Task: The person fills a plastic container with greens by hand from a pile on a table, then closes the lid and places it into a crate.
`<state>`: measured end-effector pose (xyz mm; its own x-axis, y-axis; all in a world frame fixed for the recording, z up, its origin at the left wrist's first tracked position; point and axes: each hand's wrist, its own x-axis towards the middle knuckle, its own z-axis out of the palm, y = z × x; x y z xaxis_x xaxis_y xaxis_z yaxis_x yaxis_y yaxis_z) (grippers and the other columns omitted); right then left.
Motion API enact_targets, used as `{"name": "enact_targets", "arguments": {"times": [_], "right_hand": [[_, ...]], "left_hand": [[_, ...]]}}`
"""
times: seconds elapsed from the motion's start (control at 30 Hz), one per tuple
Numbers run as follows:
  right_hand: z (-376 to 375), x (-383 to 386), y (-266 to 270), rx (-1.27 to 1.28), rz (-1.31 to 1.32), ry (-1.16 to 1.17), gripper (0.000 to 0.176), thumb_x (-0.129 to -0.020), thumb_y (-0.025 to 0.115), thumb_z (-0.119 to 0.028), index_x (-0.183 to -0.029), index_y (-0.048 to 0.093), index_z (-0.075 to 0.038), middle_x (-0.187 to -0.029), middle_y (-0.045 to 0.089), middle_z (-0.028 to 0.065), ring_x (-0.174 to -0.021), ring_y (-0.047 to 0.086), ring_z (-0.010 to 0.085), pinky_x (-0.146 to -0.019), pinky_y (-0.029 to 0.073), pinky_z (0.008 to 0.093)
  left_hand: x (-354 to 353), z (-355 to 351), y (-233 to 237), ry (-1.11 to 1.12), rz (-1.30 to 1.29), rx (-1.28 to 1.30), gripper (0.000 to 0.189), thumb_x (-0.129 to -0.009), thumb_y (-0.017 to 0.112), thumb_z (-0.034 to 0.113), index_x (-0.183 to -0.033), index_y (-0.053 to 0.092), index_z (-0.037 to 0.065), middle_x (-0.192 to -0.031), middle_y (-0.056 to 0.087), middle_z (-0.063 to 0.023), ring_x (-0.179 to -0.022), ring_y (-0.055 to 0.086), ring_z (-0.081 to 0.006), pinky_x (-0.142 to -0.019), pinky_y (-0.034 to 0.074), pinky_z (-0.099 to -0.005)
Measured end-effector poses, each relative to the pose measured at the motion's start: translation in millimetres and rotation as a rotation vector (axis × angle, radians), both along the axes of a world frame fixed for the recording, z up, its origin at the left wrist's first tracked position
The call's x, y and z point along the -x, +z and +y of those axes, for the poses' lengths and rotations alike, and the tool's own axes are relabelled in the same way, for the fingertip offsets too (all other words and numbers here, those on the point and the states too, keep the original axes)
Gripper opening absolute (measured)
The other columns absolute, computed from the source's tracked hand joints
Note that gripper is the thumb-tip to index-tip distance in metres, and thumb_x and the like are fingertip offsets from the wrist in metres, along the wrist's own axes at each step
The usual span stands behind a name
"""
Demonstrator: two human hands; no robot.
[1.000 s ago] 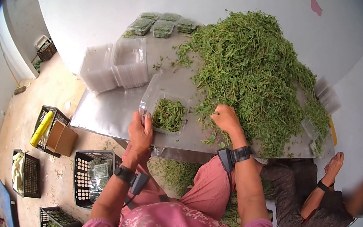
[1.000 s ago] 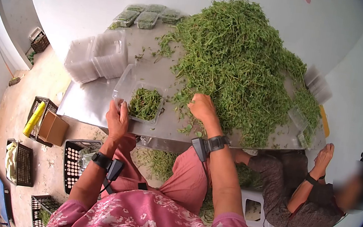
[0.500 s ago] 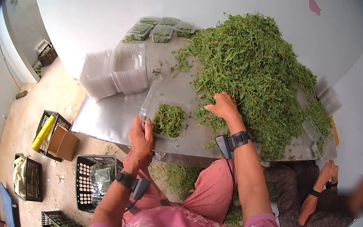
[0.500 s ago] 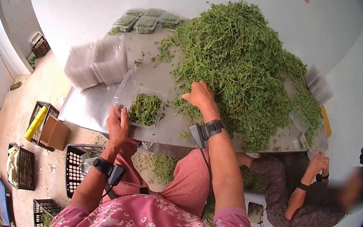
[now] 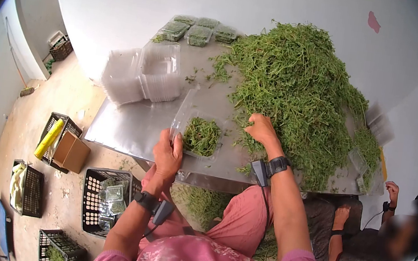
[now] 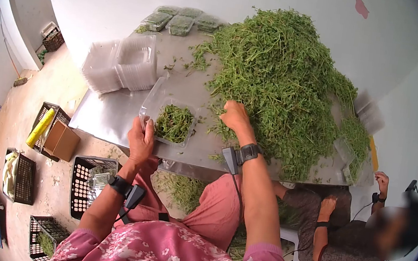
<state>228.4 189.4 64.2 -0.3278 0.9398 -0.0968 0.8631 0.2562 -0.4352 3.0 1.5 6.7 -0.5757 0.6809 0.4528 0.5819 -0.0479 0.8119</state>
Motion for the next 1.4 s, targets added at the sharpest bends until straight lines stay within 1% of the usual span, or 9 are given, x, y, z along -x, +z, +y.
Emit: {"name": "enact_targets", "arguments": {"times": [0.1, 0.3, 0.43, 0.67, 0.77, 0.87, 1.07, 1.17, 1.4], "right_hand": [[2.2, -12.4, -2.5, -0.1, 0.083, -0.026, 0.039, -0.074, 0.077, -0.017, -0.107, 0.064, 0.0, -0.101, 0.067, 0.0189, -0.097, 0.064, 0.0322, -0.081, 0.051, 0.0437], [-28.2, 4.2, 71.7, -0.127, 0.175, 0.04, 0.034, -0.078, 0.072, -0.012, -0.109, 0.064, 0.0, -0.087, 0.067, 0.018, -0.079, 0.066, 0.0275, -0.072, 0.051, 0.0385], [-48.4, 38.7, 88.9, -0.294, 0.334, 0.23, 0.027, -0.076, 0.073, -0.008, -0.101, 0.063, 0.0, -0.068, 0.059, 0.0069, -0.059, 0.049, 0.0118, -0.055, 0.043, 0.0311], [-56.2, 91.6, 46.2, -0.35, 0.261, 0.456, 0.031, -0.076, 0.071, -0.007, -0.104, 0.062, 0.0, -0.088, 0.065, 0.0158, -0.078, 0.062, 0.029, -0.07, 0.049, 0.0388], [-63.7, 90.5, 42.7, -0.272, 0.169, 0.437, 0.035, -0.075, 0.072, -0.007, -0.107, 0.06, 0.0, -0.098, 0.063, 0.0175, -0.088, 0.063, 0.0321, -0.076, 0.05, 0.0405], [-58.7, 84.6, 43.4, -0.31, 0.273, 0.402, 0.038, -0.074, 0.073, -0.008, -0.109, 0.059, 0.001, -0.102, 0.062, 0.0181, -0.091, 0.062, 0.0329, -0.079, 0.05, 0.0411], [-78.3, 94.5, 48.2, -0.195, 0.159, 0.52, 0.029, -0.079, 0.071, -0.008, -0.104, 0.059, 0.0, -0.101, 0.059, 0.0201, -0.097, 0.059, 0.0399, -0.082, 0.049, 0.046], [-79.4, 107.5, 33.5, -0.29, 0.03, 0.474, 0.022, -0.079, 0.069, -0.008, -0.098, 0.059, 0.0, -0.099, 0.061, 0.0202, -0.092, 0.061, 0.042, -0.077, 0.05, 0.0477], [-63.8, 121.8, 10.9, -0.328, 0.138, 0.396, 0.012, -0.08, 0.065, -0.006, -0.089, 0.058, -0.001, -0.097, 0.062, 0.0198, -0.089, 0.059, 0.0423, -0.075, 0.049, 0.0468]], "left_hand": [[2.8, 1.1, -3.8, 0.01, 0.004, 0.016, 0.021, -0.094, 0.057, 0.025, -0.104, 0.054, 0.007, -0.067, 0.062, -0.017, -0.063, 0.061, -0.0399, -0.059, 0.046, -0.0479], [1.0, -1.4, 1.1, 0.007, -0.003, 0.023, 0.023, -0.093, 0.056, 0.028, -0.105, 0.053, 0.008, -0.066, 0.062, -0.0175, -0.064, 0.061, -0.0414, -0.059, 0.046, -0.0491], [1.8, -1.2, 0.3, 0.007, -0.021, 0.039, 0.024, -0.093, 0.056, 0.029, -0.104, 0.052, 0.008, -0.067, 0.062, -0.0181, -0.065, 0.061, -0.042, -0.06, 0.046, -0.05], [2.5, -2.6, 2.9, -0.004, -0.008, 0.034, 0.024, -0.093, 0.057, 0.028, -0.105, 0.052, 0.008, -0.066, 0.062, -0.0183, -0.064, 0.061, -0.0419, -0.058, 0.046, -0.0497], [2.5, -2.3, 2.8, -0.009, -0.015, 0.033, 0.024, -0.093, 0.057, 0.026, -0.106, 0.051, 0.008, -0.067, 0.062, -0.0182, -0.064, 0.061, -0.0416, -0.057, 0.046, -0.049], [2.3, -3.5, 4.1, -0.016, -0.029, 0.022, 0.023, -0.092, 0.058, 0.025, -0.105, 0.051, 0.007, -0.068, 0.062, -0.018, -0.064, 0.061, -0.0412, -0.057, 0.046, -0.0485], [1.7, -2.1, 1.9, -0.03, -0.047, 0.018, 0.023, -0.092, 0.058, 0.023, -0.106, 0.051, 0.007, -0.069, 0.062, -0.0172, -0.064, 0.061, -0.0408, -0.057, 0.046, -0.0484], [2.6, -2.2, 0.3, -0.019, -0.028, 0.028, 0.024, -0.091, 0.058, 0.023, -0.107, 0.051, 0.007, -0.068, 0.062, -0.0168, -0.064, 0.061, -0.0407, -0.057, 0.046, -0.0482], [1.4, -0.9, -0.3, -0.007, -0.023, 0.008, 0.023, -0.091, 0.058, 0.023, -0.106, 0.052, 0.007, -0.068, 0.062, -0.0167, -0.064, 0.061, -0.0409, -0.057, 0.046, -0.048]]}}
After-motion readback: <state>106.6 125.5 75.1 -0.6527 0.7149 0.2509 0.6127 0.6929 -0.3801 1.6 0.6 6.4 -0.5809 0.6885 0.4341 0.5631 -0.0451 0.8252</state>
